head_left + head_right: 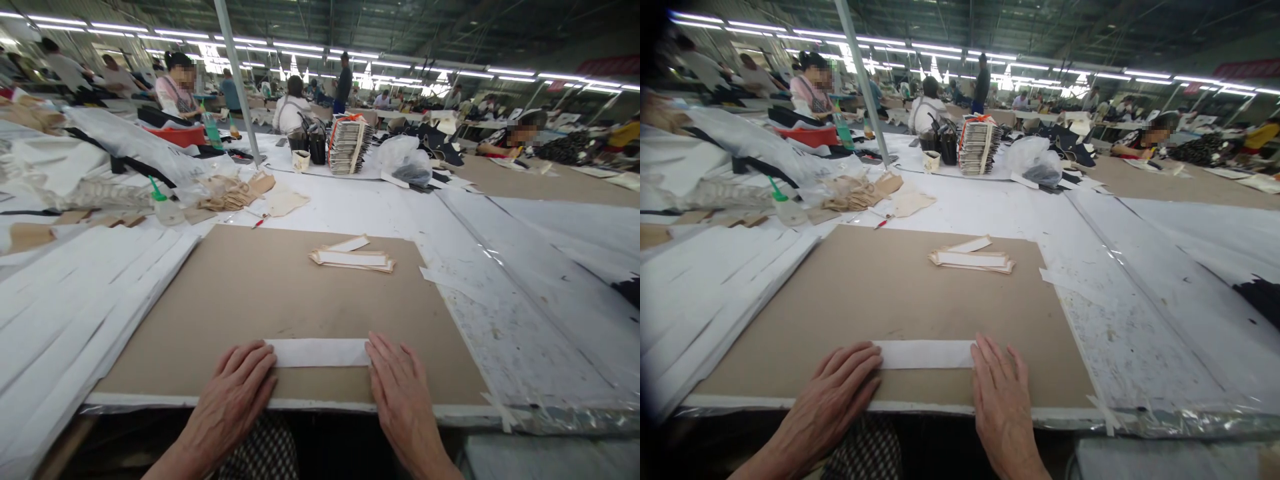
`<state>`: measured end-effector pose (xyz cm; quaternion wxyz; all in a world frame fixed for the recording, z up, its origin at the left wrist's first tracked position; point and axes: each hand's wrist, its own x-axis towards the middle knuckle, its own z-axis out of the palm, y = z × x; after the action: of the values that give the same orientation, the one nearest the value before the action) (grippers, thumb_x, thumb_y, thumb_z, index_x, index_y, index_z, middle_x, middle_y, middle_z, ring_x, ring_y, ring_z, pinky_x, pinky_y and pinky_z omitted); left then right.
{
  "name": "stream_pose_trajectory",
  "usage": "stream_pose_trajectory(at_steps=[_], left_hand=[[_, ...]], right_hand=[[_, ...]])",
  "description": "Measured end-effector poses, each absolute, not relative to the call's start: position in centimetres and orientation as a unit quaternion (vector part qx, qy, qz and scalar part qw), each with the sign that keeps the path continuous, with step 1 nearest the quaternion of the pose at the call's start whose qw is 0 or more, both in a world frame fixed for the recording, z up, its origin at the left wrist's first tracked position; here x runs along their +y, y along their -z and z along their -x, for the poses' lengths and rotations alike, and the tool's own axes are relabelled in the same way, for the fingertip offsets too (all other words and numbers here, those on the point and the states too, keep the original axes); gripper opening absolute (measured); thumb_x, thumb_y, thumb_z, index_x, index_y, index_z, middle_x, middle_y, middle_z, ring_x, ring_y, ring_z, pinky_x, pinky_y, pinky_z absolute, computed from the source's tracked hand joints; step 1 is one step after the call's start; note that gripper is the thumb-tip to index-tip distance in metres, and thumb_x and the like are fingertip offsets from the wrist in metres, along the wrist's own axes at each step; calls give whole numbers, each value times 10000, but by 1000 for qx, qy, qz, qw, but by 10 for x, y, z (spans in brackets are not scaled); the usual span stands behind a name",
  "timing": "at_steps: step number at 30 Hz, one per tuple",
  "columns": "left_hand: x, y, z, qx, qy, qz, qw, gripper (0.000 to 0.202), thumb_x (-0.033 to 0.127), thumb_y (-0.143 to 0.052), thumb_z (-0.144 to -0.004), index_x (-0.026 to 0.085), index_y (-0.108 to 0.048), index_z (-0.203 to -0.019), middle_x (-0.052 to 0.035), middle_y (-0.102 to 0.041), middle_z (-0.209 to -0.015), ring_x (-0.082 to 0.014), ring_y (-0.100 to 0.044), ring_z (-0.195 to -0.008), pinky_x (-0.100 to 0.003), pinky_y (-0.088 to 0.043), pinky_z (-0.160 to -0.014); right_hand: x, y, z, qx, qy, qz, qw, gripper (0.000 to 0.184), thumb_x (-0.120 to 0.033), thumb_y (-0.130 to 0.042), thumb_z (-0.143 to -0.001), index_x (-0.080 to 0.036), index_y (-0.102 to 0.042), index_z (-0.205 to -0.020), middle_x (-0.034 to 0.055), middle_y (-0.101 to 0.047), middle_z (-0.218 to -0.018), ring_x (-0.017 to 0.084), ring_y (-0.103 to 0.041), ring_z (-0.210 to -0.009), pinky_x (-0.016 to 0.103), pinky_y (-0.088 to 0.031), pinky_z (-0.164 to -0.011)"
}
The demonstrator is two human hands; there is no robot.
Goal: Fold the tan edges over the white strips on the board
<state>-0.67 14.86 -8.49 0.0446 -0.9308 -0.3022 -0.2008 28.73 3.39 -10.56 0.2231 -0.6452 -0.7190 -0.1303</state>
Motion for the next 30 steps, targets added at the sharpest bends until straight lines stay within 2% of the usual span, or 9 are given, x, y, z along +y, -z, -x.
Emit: stream_pose_trajectory(at_steps=[4, 8, 11, 14, 18, 22, 26, 30], left_hand=[[139, 75, 3, -319, 195, 928, 0, 224, 221, -499, -944, 192, -589, -1147, -67, -663, -1173, -236, -558, -1146, -405, -368, -1035], [131, 72, 4, -341, 202, 917, -49, 236, 226, -510, -946, 200, -578, -1170, -71, -659, -1202, -257, -551, -1184, -440, -369, -1053], [130, 73, 13, -377, 227, 886, -144, 231, 214, -479, -965, 218, -563, -1181, -67, -642, -1224, -226, -541, -1209, -419, -382, -1069], [136, 72, 25, -462, 298, 800, -240, 212, 223, -441, -984, 221, -563, -1158, -68, -629, -1203, -188, -564, -1161, -360, -447, -1019], [153, 63, 31, -490, 289, 776, -272, 237, 237, -439, -983, 215, -569, -1180, -79, -601, -1208, -199, -556, -1143, -369, -450, -1009], [169, 57, 22, -450, 222, 827, -255, 203, 268, -526, -953, 209, -619, -1124, -75, -580, -1220, -215, -527, -1146, -367, -437, -1003], [179, 62, 11, -417, 194, 854, -245, 108, 258, -688, -848, 202, -677, -940, -57, -624, -1110, -227, -535, -1057, -360, -454, -930], [182, 69, 8, -421, 206, 847, -252, 34, 215, -697, -831, 198, -677, -810, -39, -649, -999, -213, -544, -989, -344, -453, -888]], right_hand=[[35, 117, -282, -751, 176, 612, 176, 406, -189, -417, -971, -150, -475, -1371, 102, -572, -1368, 250, -519, -1262, 500, -191, -1127], [37, 134, -294, -776, 216, 559, 197, 425, -211, -393, -955, -208, -497, -1367, 99, -597, -1337, 259, -608, -1156, 500, -242, -1076], [41, 136, -299, -783, 229, 539, 207, 525, -201, -389, -938, -222, -379, -1462, 108, -639, -1275, 256, -664, -1054, 488, -320, -975], [44, 128, -297, -778, 243, 537, 217, 600, -198, -367, -941, -213, -240, -1526, 115, -689, -1183, 259, -699, -953, 478, -361, -874], [45, 121, -291, -783, 249, 527, 219, 602, -216, -317, -952, -228, -189, -1541, 111, -707, -1144, 275, -704, -925, 478, -369, -831], [44, 125, -296, -775, 229, 541, 234, 553, -238, -307, -955, -262, -279, -1506, 87, -713, -1142, 259, -697, -948, 455, -371, -844], [40, 130, -306, -776, 179, 554, 242, 422, -310, -348, -965, -235, -462, -1365, 64, -688, -1200, 236, -664, -1034, 415, -378, -885], [37, 126, -306, -755, 171, 585, 244, 387, -349, -354, -968, -212, -518, -1291, 82, -666, -1235, 268, -627, -1097, 430, -373, -925]])
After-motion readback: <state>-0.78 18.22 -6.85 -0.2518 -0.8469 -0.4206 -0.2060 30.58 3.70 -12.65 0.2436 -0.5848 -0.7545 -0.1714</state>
